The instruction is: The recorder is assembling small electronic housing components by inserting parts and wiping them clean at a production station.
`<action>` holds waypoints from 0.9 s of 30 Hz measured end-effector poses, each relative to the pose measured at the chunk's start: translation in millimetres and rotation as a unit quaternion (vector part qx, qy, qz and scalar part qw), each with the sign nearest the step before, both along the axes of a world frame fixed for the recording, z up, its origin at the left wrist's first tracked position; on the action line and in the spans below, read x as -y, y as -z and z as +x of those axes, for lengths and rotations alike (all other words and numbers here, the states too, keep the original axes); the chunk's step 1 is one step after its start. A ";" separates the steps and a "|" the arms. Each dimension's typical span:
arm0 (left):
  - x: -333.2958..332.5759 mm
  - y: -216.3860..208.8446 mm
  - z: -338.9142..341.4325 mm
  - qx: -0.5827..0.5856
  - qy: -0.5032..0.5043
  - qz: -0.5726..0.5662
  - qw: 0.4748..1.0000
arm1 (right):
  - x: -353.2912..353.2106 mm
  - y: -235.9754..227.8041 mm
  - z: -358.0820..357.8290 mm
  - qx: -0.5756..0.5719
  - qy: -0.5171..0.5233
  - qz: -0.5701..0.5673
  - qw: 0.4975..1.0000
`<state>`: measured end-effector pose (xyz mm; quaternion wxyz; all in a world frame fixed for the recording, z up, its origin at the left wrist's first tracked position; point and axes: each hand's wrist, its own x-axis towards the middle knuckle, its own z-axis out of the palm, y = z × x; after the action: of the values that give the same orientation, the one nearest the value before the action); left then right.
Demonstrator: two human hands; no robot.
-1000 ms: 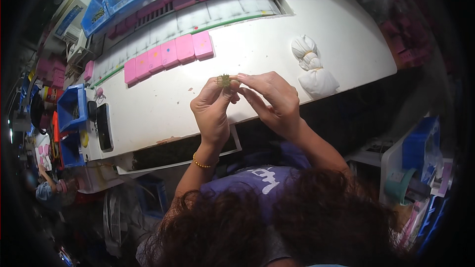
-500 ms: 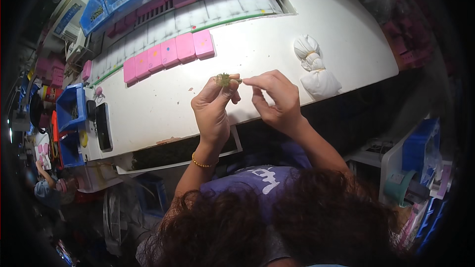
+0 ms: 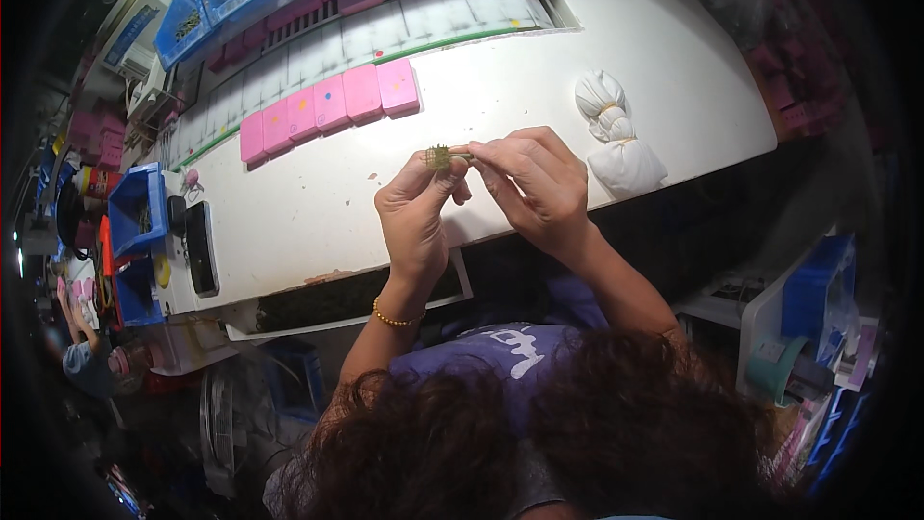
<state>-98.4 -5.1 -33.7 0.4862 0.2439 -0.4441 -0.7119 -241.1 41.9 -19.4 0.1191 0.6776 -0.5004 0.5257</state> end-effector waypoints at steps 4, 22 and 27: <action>3.0 3.5 0.3 0.003 0.004 0.002 1.000 | 1.6 0.2 -0.2 -0.007 0.006 -0.004 1.000; 23.0 38.0 67.5 0.215 -0.116 -0.025 0.969 | 24.2 -4.8 -8.5 0.048 0.009 0.026 0.998; 26.9 38.7 103.9 0.391 -0.216 -0.125 0.886 | 40.7 -12.4 -4.6 0.033 0.008 0.014 0.999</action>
<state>5.6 -32.0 -72.4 0.4419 0.5297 -0.6192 -0.3750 -245.7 1.2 -7.0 0.0969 0.6572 -0.5168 0.5400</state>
